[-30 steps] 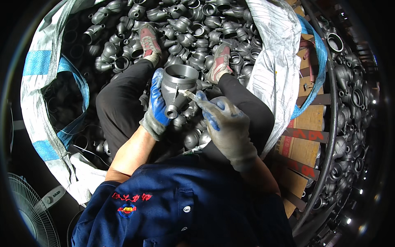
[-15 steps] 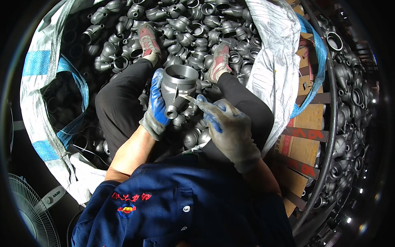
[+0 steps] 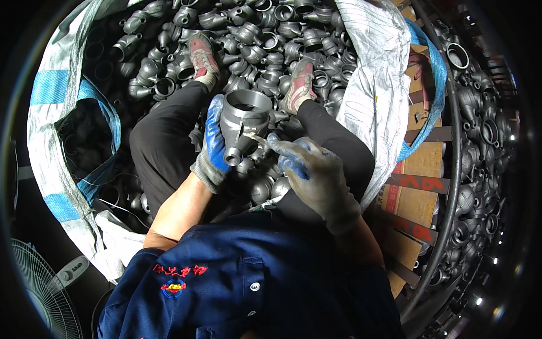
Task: Manually scraping and cleaning the surfaces of metal elbow pipes using a small tool while sitting in a bulk storage bag.
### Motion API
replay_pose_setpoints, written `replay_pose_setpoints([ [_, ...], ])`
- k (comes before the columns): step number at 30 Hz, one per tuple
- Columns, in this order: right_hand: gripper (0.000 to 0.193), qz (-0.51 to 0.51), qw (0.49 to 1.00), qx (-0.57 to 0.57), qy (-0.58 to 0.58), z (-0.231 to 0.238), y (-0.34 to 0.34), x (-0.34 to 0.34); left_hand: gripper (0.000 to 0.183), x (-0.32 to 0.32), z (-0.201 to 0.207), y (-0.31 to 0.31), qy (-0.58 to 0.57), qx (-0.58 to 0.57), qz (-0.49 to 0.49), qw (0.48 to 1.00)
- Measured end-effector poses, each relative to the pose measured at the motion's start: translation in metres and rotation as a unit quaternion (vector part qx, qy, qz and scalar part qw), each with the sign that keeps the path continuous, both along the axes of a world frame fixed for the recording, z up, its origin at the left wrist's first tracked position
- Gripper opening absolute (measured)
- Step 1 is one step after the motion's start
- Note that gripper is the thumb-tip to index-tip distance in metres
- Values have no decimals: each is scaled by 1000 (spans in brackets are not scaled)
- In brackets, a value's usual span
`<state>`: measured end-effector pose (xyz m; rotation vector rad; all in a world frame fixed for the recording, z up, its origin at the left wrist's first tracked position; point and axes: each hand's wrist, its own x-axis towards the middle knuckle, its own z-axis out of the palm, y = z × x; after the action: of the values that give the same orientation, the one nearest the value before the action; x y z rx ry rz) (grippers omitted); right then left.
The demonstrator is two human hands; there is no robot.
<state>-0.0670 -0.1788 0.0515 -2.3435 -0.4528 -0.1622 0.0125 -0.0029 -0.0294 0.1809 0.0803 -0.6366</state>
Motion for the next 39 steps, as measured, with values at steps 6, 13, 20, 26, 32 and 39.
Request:
replay_pose_setpoints([
  [6,60,-132,873,416,218,0,5,7,63,0,-5,0,22,-46,-13,999],
  [13,64,-122,841,470,236,-39,30,24,62,-7,3,-11,-34,103,20,994],
  [20,37,-132,766,525,346,-29,18,25,64,-6,-4,-6,8,32,-12,999],
  [26,26,-149,813,504,252,-42,34,23,63,-6,-5,-12,3,-22,-24,999],
  [32,25,-150,888,372,227,-35,32,24,60,-17,0,-8,-233,160,67,957],
  [39,29,-133,883,389,225,-38,28,20,53,-18,6,-5,-469,447,163,745],
])
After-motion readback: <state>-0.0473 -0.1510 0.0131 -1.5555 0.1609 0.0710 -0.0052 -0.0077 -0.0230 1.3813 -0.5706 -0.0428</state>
